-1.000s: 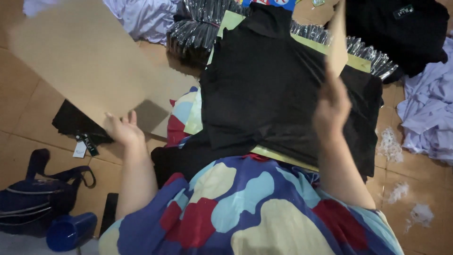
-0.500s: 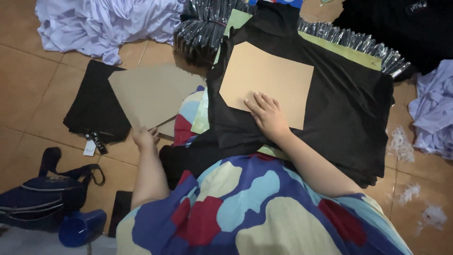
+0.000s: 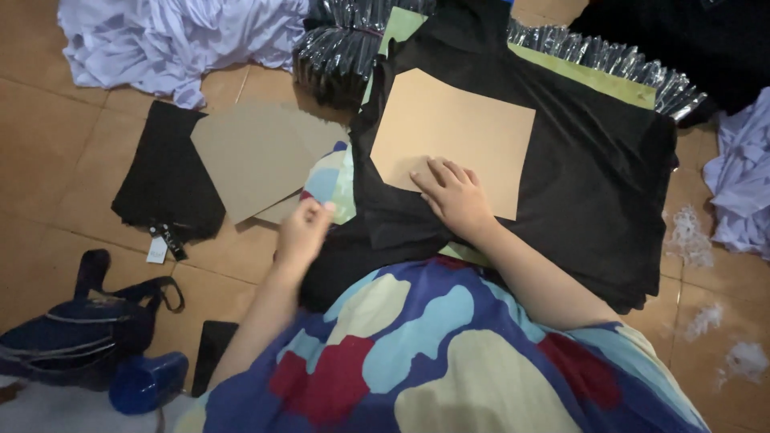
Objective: The person folds black t-shirts by placing a cardboard insert inside each shirt, folding the sleeves and body, and stacking the finished shirts. The process is repeated for multiple shirts.
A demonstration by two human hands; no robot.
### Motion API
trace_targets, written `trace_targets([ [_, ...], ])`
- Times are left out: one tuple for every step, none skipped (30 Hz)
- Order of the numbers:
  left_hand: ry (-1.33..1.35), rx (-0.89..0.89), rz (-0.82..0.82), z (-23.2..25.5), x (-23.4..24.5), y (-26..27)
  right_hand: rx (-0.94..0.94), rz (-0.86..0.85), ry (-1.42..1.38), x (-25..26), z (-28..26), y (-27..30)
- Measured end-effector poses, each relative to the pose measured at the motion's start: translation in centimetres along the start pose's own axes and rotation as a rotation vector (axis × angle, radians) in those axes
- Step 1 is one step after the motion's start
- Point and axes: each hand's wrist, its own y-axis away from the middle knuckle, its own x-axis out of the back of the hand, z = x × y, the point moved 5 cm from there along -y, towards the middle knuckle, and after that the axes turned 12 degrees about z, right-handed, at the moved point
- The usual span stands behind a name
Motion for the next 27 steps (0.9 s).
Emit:
trace_targets([
  [0.0, 0.003, 0.007, 1.0, 0.4, 1.0, 0.006, 0.002, -0.003, 0.4, -0.2, -0.2],
  [-0.124, -0.083, 0.019, 2.5, 0.8, 2.0, -0.005, -0.064, -0.027, 0.5, -0.1, -0.4],
  [-0.249, -0.169, 0.032, 4.0, 1.0, 2.9, -0.016, -0.129, -0.051, 0.6, -0.1, -0.5],
  [-0.248, -0.171, 0.033, 4.3, 1.2, 3.3, -0.016, -0.127, -0.049, 0.9, 0.0, -0.8],
  [-0.305, -0.269, 0.113, 5.0, 1.7, 3.7, -0.008, -0.146, -0.051, 1.0, 0.1, -1.1],
  [-0.362, -0.362, 0.186, 5.5, 2.0, 4.4, -0.003, -0.172, -0.055, 1.0, 0.0, -1.0],
  [-0.363, -0.361, 0.18, 5.7, 1.9, 5.0, -0.006, -0.178, -0.055, 1.0, 0.1, -0.7],
  [-0.299, -0.369, 0.135, 6.0, 1.6, 5.5, -0.003, -0.193, -0.075, 0.8, 0.1, -0.6],
  [-0.236, -0.376, 0.09, 6.3, 1.5, 6.0, 0.001, -0.209, -0.094, 0.7, 0.2, -0.6],
  [-0.236, -0.375, 0.093, 7.1, 1.6, 6.5, 0.003, -0.208, -0.095, 1.0, 0.3, 0.0],
  [-0.226, -0.285, -0.102, 7.4, 0.8, 7.0, -0.013, -0.171, -0.158, 1.5, 0.5, 0.4],
  [-0.214, -0.193, -0.298, 7.8, 0.0, 7.7, -0.031, -0.134, -0.221, 2.0, 0.8, 0.8],
  [-0.213, -0.192, -0.298, 6.9, -0.8, 7.7, -0.03, -0.134, -0.221, 2.9, 1.2, 1.7],
  [-0.242, -0.28, -0.266, 6.4, -1.6, 7.8, -0.101, -0.141, -0.245, 3.7, 2.0, 2.6],
  [-0.27, -0.368, -0.233, 5.9, -2.5, 7.9, -0.172, -0.147, -0.268, 4.5, 2.9, 3.6],
  [-0.269, -0.366, -0.238, 5.3, -2.9, 7.8, -0.175, -0.152, -0.268, 5.6, 2.9, 4.1],
  [-0.284, -0.426, -0.177, 5.1, -3.1, 7.7, -0.23, -0.234, -0.276, 6.3, 3.1, 4.8],
  [-0.301, -0.488, -0.116, 4.8, -3.3, 7.6, -0.288, -0.313, -0.286, 7.0, 3.2, 5.5],
  [-0.302, -0.488, -0.122, 4.3, -3.5, 7.4, -0.293, -0.317, -0.287, 7.3, 3.4, 5.9],
  [-0.329, -0.596, -0.003, 4.5, -3.2, 7.4, -0.27, -0.333, -0.293, 7.5, 3.3, 6.2],
  [-0.354, -0.703, 0.119, 4.6, -2.9, 7.4, -0.246, -0.348, -0.299, 7.7, 3.3, 6.7],
  [-0.357, -0.705, 0.113, 5.0, -3.0, 7.3, -0.251, -0.349, -0.301, 7.9, 3.1, 6.7],
  [-0.325, -0.791, 0.222, 5.9, -2.6, 7.4, -0.219, -0.338, -0.291, 8.1, 2.7, 6.7],
  [-0.291, -0.874, 0.334, 6.7, -2.3, 7.7, -0.186, -0.327, -0.279, 8.4, 2.3, 6.6],
  [-0.292, -0.876, 0.329, 6.6, -2.7, 7.5, -0.19, -0.329, -0.281, 8.1, 1.9, 6.6],
  [-0.22, -0.943, 0.406, 6.9, -2.7, 7.5, -0.21, -0.334, -0.237, 7.7, 1.7, 6.4],
  [-0.146, -1.008, 0.482, 7.1, -2.6, 7.5, -0.231, -0.339, -0.193, 7.4, 1.5, 6.2],
])
